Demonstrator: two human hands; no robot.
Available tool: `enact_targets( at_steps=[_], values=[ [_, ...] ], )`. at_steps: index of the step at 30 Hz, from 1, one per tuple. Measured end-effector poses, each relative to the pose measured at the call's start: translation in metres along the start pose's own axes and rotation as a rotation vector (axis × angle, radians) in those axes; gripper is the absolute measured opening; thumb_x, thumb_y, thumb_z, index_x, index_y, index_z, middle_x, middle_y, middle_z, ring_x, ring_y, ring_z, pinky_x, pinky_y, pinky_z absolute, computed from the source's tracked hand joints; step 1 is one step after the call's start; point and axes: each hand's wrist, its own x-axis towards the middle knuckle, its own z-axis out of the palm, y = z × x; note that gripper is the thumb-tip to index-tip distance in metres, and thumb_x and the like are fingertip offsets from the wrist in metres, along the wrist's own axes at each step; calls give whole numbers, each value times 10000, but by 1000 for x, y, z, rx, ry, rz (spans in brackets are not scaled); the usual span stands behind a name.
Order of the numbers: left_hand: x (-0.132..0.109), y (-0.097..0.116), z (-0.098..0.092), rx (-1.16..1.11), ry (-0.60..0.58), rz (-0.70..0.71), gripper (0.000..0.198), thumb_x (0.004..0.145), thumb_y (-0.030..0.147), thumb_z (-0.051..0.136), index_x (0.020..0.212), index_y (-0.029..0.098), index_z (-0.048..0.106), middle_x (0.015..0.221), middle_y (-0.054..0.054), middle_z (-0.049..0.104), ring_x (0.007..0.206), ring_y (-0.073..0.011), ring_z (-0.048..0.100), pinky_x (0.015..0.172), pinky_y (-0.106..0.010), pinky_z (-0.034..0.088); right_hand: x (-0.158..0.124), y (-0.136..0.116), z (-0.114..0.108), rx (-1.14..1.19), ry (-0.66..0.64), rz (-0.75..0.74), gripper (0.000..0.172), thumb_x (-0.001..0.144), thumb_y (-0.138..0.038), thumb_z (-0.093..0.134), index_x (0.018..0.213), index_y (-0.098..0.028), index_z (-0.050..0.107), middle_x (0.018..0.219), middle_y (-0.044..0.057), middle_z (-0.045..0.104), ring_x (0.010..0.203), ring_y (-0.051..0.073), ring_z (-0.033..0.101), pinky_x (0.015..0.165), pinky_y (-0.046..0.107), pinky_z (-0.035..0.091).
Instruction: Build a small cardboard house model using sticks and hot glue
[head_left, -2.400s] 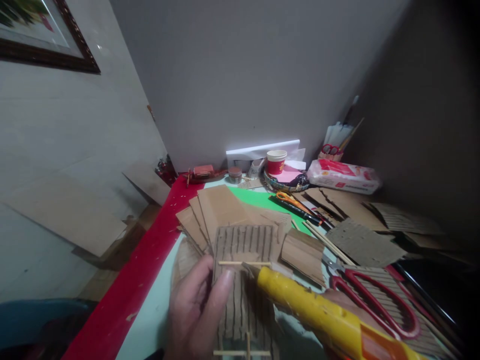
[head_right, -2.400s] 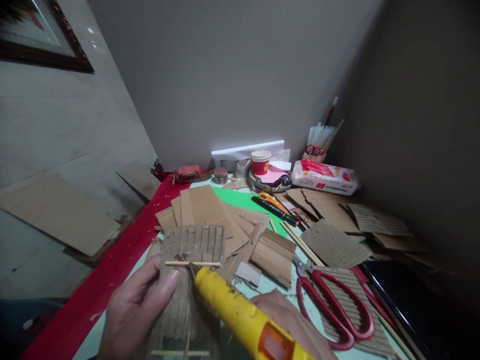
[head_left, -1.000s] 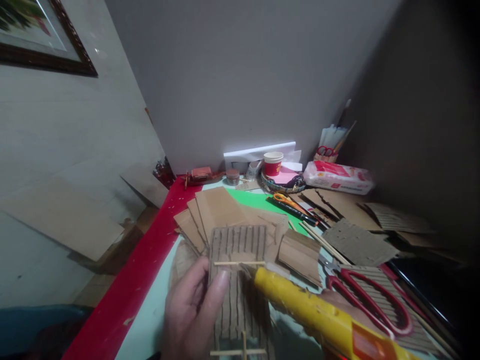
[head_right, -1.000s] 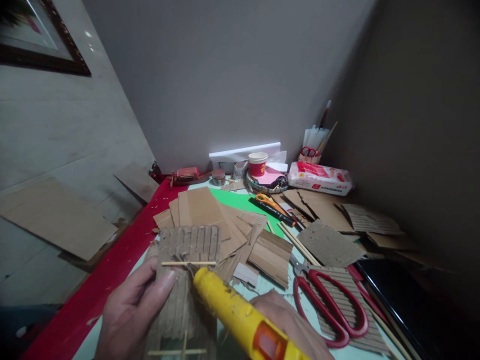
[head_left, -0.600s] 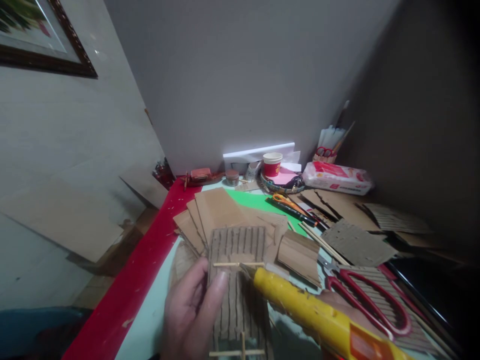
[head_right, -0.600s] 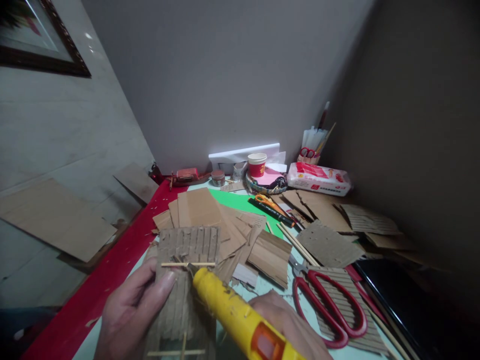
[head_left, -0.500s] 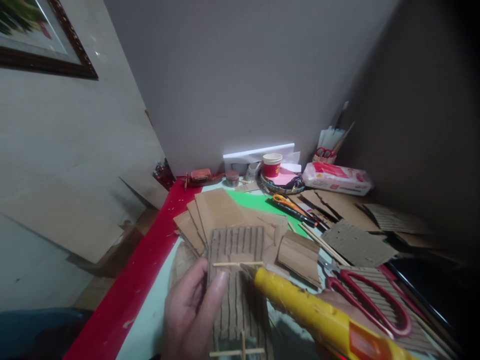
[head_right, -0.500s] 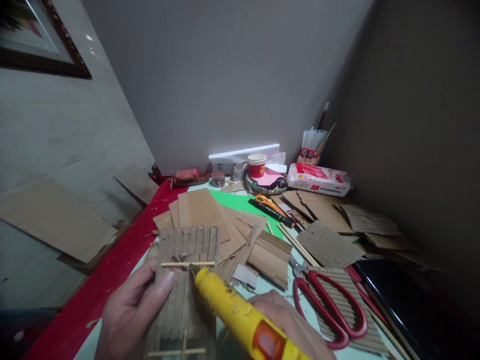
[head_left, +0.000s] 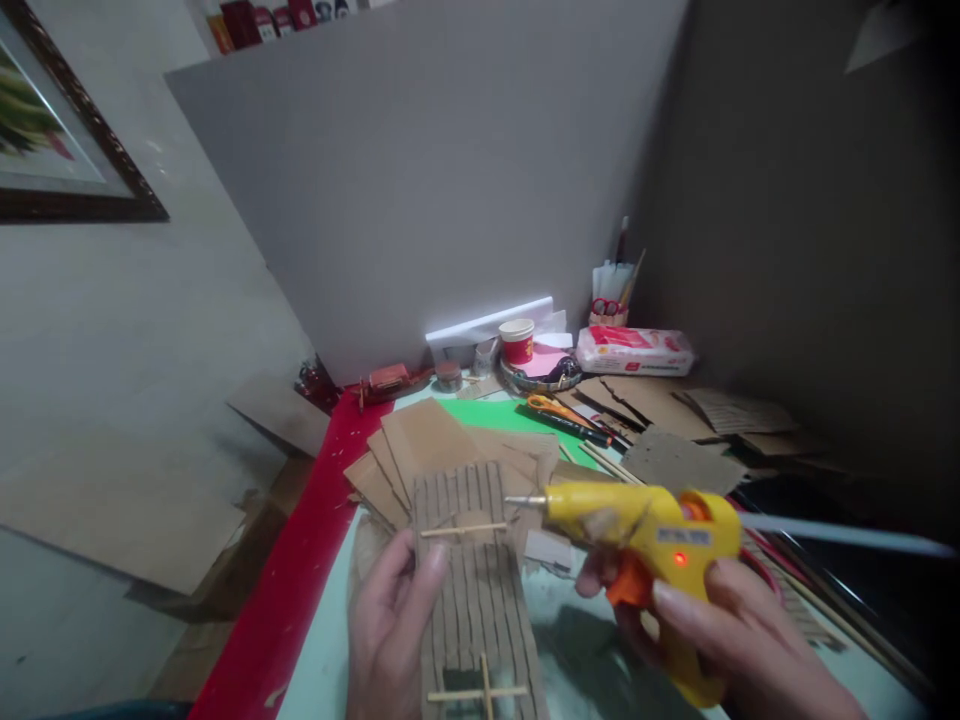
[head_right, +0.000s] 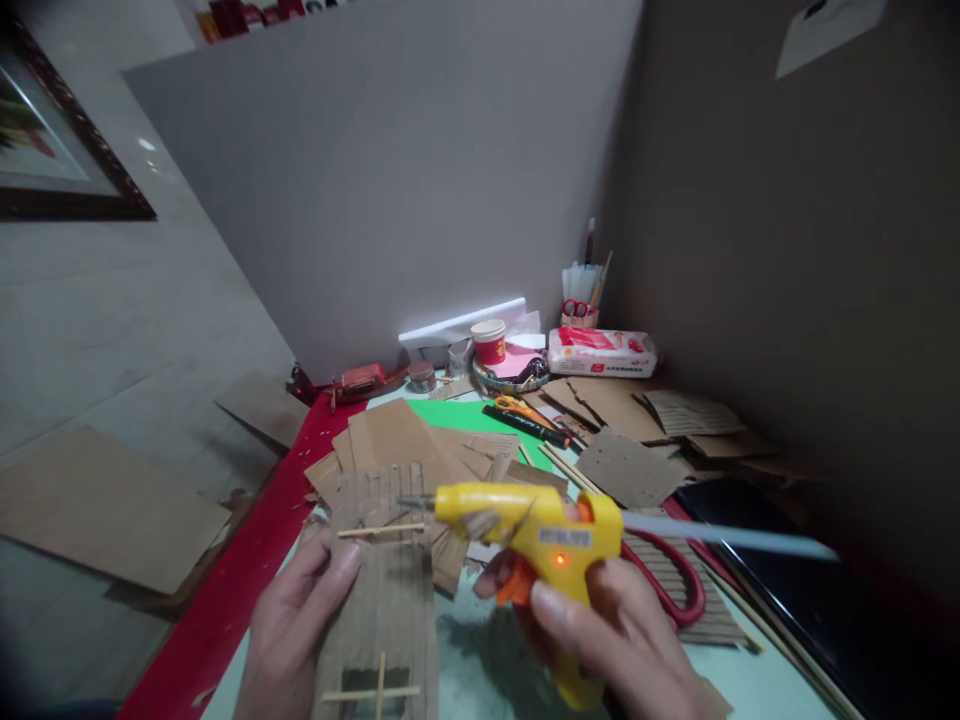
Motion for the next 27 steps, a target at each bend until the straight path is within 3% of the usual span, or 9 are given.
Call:
enact_targets(
  at_steps=[3, 6, 8, 12, 15, 18, 22, 25, 27],
  values=[
    [8, 0, -2, -23, 19, -36, 372, 705, 482, 872, 975, 231, 822, 775, -11, 763, 779, -190, 724, 583, -188, 486, 8, -21, 10, 6, -81, -11, 455, 785, -656, 636, 804, -215, 746, 830, 83, 713, 581, 160, 525, 556, 294, 455],
    [19, 6, -11, -2, 106, -111, 375, 632, 426, 905, 930, 214, 822, 687, 10, 735, 673, -180, 706, 603, -219, 538, 20, -31, 8, -190, -83, -90, 534, 842, -693, 415, 777, -204, 618, 779, 108, 712, 563, 182, 521, 522, 310, 465],
    [26, 14, -20, 1, 184, -127, 372, 617, 401, 908, 928, 222, 813, 738, 11, 762, 680, -184, 707, 576, -227, 548, 27, -32, 1, -336, -42, -131, 556, 880, -710, 349, 755, -214, 568, 734, 93, 682, 604, 206, 551, 557, 327, 480],
    [30, 28, -29, -74, 217, -146, 392, 593, 394, 919, 932, 238, 801, 836, 27, 797, 651, -174, 716, 539, -220, 582, 35, -34, -5, -729, 102, -206, 518, 961, -643, 389, 687, -220, 510, 735, 56, 610, 699, 214, 546, 633, 324, 430],
    [23, 29, -26, -69, 241, -117, 375, 620, 351, 911, 965, 255, 801, 875, 53, 796, 607, -123, 691, 522, -171, 572, 44, -29, 3, -1066, 110, -205, 467, 994, -496, 453, 612, -227, 448, 640, 33, 543, 633, 193, 504, 628, 329, 382],
    [15, 27, -20, -37, 217, -90, 332, 677, 349, 873, 987, 262, 791, 825, 60, 771, 566, -104, 666, 504, -152, 559, 55, -19, 13, -1341, 86, -178, 455, 1024, -439, 515, 633, -206, 508, 619, -7, 528, 592, 161, 516, 649, 322, 426],
    [8, 27, -17, -16, 162, -37, 149, 756, 332, 813, 827, 239, 721, 693, 70, 696, 527, -96, 616, 473, -139, 511, 60, -12, 18, -1569, 79, -153, 440, 1052, -500, 525, 776, -172, 625, 716, -19, 622, 647, 146, 595, 708, 328, 507],
    [9, 25, -20, 9, 115, -26, 163, 794, 352, 790, 809, 225, 688, 680, 64, 671, 540, -94, 584, 500, -139, 491, 51, -16, 17, -1647, 75, -182, 468, 1087, -439, 423, 804, -150, 660, 750, 56, 675, 671, 189, 630, 649, 327, 443],
    [10, 20, -21, 47, 103, -14, 178, 818, 377, 782, 858, 225, 697, 699, 60, 667, 558, -97, 568, 498, -140, 463, 41, -19, 19, -1655, 5, -243, 404, 1074, -350, 397, 875, -140, 680, 816, 107, 711, 712, 217, 653, 615, 326, 367]
  ],
)
